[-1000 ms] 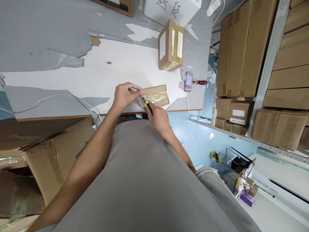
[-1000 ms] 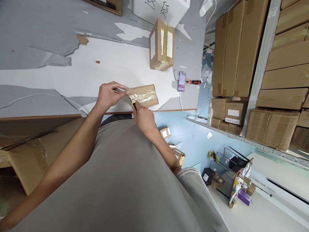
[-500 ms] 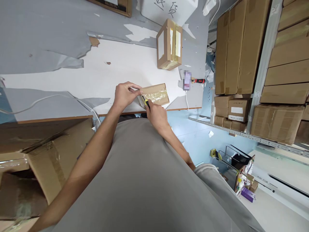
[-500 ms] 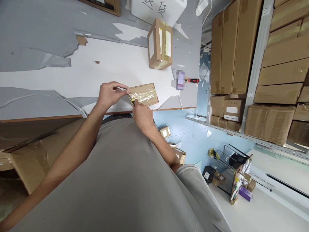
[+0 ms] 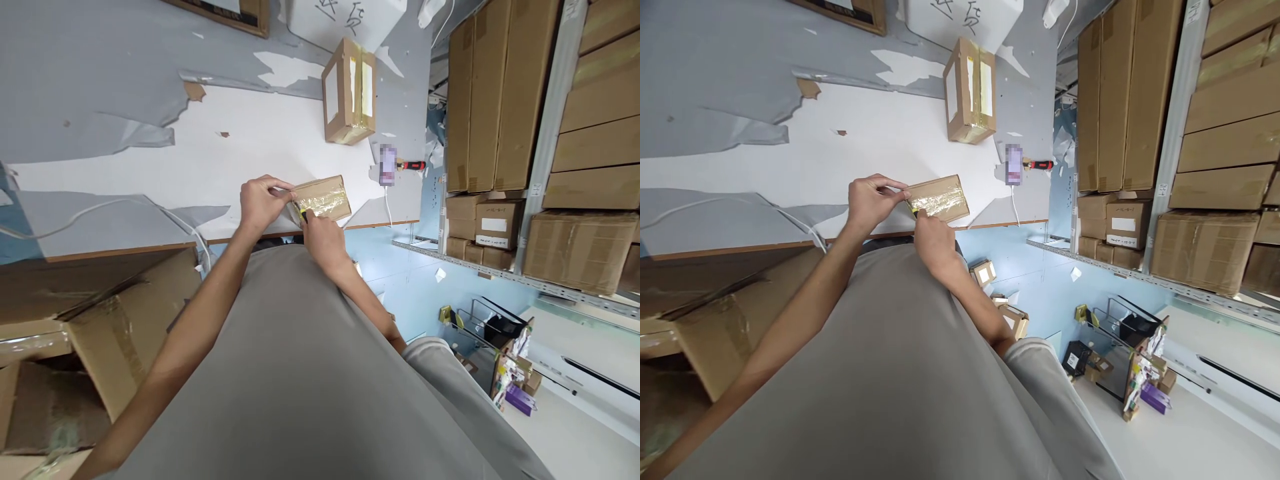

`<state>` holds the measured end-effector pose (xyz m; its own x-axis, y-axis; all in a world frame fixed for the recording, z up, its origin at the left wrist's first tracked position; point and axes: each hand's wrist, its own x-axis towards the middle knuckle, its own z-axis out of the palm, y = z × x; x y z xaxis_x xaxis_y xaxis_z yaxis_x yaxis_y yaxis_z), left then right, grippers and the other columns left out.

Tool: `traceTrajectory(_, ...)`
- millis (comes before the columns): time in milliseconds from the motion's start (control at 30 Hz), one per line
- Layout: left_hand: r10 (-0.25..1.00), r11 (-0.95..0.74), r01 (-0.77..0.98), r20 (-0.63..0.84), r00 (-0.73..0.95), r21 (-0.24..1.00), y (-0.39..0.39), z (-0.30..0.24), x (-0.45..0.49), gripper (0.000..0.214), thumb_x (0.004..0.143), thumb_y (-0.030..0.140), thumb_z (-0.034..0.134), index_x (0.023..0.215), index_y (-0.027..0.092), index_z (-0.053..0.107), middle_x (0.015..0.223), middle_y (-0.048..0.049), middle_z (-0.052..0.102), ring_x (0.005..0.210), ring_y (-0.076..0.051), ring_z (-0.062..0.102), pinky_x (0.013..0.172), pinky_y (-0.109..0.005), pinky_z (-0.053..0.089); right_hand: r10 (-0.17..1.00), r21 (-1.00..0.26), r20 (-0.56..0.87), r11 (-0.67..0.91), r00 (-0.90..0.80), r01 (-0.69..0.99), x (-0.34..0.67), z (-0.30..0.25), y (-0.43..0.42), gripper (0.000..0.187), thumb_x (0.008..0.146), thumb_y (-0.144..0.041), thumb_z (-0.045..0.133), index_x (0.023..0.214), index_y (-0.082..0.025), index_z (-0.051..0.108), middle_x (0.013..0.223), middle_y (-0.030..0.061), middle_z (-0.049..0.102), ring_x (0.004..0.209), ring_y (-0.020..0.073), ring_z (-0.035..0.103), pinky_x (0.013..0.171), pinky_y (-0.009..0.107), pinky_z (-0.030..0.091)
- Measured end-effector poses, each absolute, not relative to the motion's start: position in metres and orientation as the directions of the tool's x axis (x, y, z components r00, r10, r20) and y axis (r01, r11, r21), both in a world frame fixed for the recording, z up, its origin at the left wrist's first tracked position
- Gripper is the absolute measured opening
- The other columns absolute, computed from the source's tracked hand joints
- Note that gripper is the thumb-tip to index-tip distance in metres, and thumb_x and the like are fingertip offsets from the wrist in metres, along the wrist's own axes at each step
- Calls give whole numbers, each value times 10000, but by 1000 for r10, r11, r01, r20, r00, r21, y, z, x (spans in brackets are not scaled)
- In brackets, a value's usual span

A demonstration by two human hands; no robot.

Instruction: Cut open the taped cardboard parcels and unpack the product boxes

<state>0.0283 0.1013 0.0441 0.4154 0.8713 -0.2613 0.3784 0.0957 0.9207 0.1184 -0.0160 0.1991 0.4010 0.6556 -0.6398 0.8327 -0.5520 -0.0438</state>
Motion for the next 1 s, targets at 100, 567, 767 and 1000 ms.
traceTrajectory(100, 872, 106, 378, -268, 410, 920, 101, 45, 28, 122, 842, 253, 934, 961, 261, 957, 1036, -22, 892, 829, -241, 803, 944, -427, 659, 660, -52, -638, -551, 397, 833, 119, 200, -26, 343, 1225, -171, 506, 1467, -190, 748, 1238, 202, 893, 1192, 361, 875, 1006, 448, 690)
traceTrajectory(567, 882, 158, 448, -329, 337, 880, 106, 59, 33, 141, 832, 250, 914, 967, 267, 950, 1077, -22, 913, 890, -257, 858, 947, -388, 695, 626, -61, -695, -543, 355, 838, 129, 219, -19, 403, 1295, -308, 423, 1581, -182, 678, 1323, 203, 890, 1251, 364, 865, 1047, 450, 669)
traceTrajectory(767, 890, 187, 458, -347, 296, 869, 100, 69, 40, 138, 813, 226, 922, 943, 267, 948, 1062, -33, 911, 870, -250, 858, 866, -360, 697, 649, -83, -698, -494, 303, 865, 142, 217, -6, 423, 1294, -252, 390, 1631, -178, 635, 1400, 183, 872, 1306, 313, 841, 1108, 411, 657)
traceTrajectory(1000, 892, 186, 461, -346, 292, 868, 91, 73, 57, 113, 838, 216, 906, 944, 233, 940, 1055, -38, 909, 855, -236, 848, 848, -348, 671, 617, -42, -721, -494, 316, 869, 155, 205, -2, 420, 1272, -184, 405, 1602, -146, 662, 1399, 206, 870, 1314, 321, 852, 1091, 413, 687)
